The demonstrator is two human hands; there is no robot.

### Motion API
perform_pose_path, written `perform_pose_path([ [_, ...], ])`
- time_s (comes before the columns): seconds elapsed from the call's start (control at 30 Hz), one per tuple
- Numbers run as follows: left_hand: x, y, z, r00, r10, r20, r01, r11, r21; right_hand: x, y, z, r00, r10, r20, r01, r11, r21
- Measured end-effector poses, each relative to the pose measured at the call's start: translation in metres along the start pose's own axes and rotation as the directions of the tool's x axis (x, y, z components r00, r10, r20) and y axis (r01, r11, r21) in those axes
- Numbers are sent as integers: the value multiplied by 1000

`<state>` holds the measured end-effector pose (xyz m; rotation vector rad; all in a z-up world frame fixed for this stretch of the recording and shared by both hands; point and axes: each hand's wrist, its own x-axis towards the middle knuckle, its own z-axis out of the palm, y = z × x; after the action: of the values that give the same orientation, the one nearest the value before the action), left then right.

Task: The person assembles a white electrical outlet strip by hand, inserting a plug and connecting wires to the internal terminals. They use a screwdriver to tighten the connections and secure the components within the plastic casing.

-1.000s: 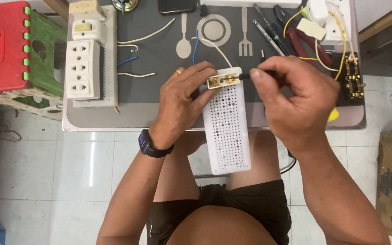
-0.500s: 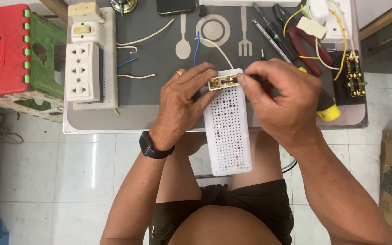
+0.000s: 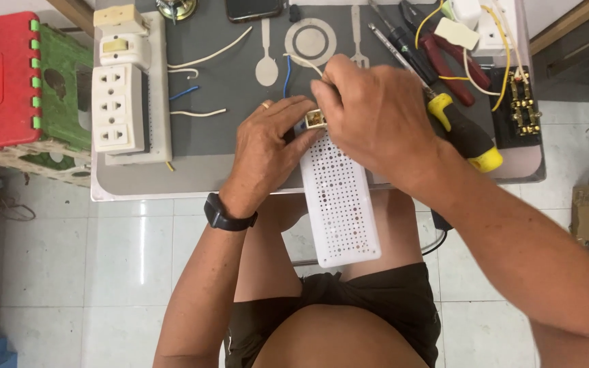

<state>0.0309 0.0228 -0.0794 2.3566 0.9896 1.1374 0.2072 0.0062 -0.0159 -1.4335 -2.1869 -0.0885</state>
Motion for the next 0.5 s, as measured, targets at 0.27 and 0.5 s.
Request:
perform_pose_path([
  [0.27, -1, -5, 1, 1000, 0, 6, 0, 999, -45, 14, 6, -14, 946, -195, 260, 172, 979, 108],
  [0.5, 0, 1, -3, 1000, -5, 23, 7, 998, -68, 21, 9, -9, 900, -112, 421, 97, 994, 58],
])
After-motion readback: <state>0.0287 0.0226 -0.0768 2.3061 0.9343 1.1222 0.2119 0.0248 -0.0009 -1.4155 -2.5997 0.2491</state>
